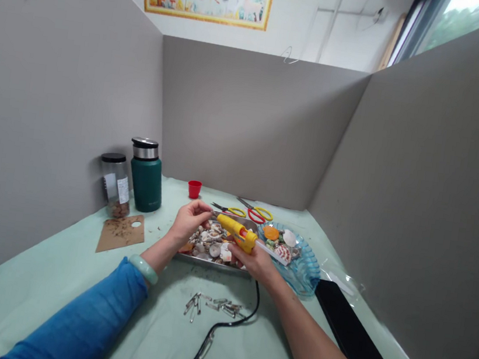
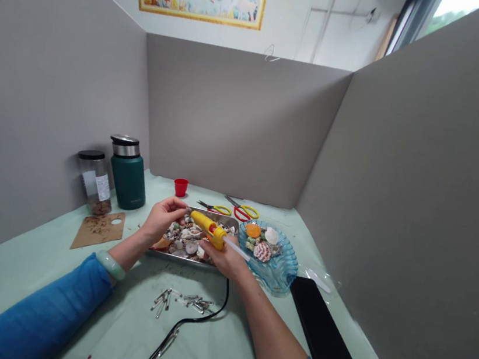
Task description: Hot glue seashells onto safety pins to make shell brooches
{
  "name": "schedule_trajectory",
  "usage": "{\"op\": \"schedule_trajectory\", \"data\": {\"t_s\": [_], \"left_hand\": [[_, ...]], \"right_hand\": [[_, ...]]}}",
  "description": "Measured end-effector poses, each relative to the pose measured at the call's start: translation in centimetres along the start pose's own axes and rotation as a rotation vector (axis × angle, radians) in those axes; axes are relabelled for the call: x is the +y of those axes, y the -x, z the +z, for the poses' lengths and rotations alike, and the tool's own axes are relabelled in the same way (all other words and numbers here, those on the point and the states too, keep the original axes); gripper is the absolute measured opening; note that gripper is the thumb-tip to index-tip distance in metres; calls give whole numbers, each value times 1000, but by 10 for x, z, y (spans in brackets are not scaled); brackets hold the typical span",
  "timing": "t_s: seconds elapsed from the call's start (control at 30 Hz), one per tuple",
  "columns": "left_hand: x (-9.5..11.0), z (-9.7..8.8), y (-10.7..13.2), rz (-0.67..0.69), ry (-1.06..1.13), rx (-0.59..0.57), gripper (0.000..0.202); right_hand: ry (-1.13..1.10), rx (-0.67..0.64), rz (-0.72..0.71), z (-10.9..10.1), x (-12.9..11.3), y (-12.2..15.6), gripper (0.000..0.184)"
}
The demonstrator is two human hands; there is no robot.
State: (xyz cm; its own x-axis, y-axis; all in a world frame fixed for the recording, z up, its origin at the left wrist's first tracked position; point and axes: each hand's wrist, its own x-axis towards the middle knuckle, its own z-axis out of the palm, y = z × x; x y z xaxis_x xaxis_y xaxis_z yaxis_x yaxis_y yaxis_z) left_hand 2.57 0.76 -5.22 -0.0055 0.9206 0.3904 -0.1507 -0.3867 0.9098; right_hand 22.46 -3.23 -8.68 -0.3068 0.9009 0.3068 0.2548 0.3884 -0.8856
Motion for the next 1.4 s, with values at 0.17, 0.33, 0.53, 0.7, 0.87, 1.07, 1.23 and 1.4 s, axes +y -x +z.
{"op": "schedule_trajectory", "data": {"t_s": [0.17,0.33,0.53,0.7,0.87,1.07,1.23,1.4], "left_hand": [[1,0,0,1,-4,4,18],[3,-1,-1,12,2,19,17],[2,-2,-1,15,-6,9,17],[-1,-1,-1,13,-21,-7,16],[-1,-1,-2,15,-26,-12,16],[1,-2,-2,19,-26,-1,16],[1,-3,-2,17,-21,7,17],[2,-2,-2,11,-18,22,19]], "right_hand": [[5,2,-3,0,0,0,35],[14,4,-6,-1,5,-1,34],[1,-1,-7,0,4,-1,34],[3,1,1,-1,2,0,32],[13,3,2,-1,1,0,34],[16,-8,12,-1,-1,0,36],[45,-7,19,-1,-1,0,36],[125,-10,22,0,-1,0,38]]}}
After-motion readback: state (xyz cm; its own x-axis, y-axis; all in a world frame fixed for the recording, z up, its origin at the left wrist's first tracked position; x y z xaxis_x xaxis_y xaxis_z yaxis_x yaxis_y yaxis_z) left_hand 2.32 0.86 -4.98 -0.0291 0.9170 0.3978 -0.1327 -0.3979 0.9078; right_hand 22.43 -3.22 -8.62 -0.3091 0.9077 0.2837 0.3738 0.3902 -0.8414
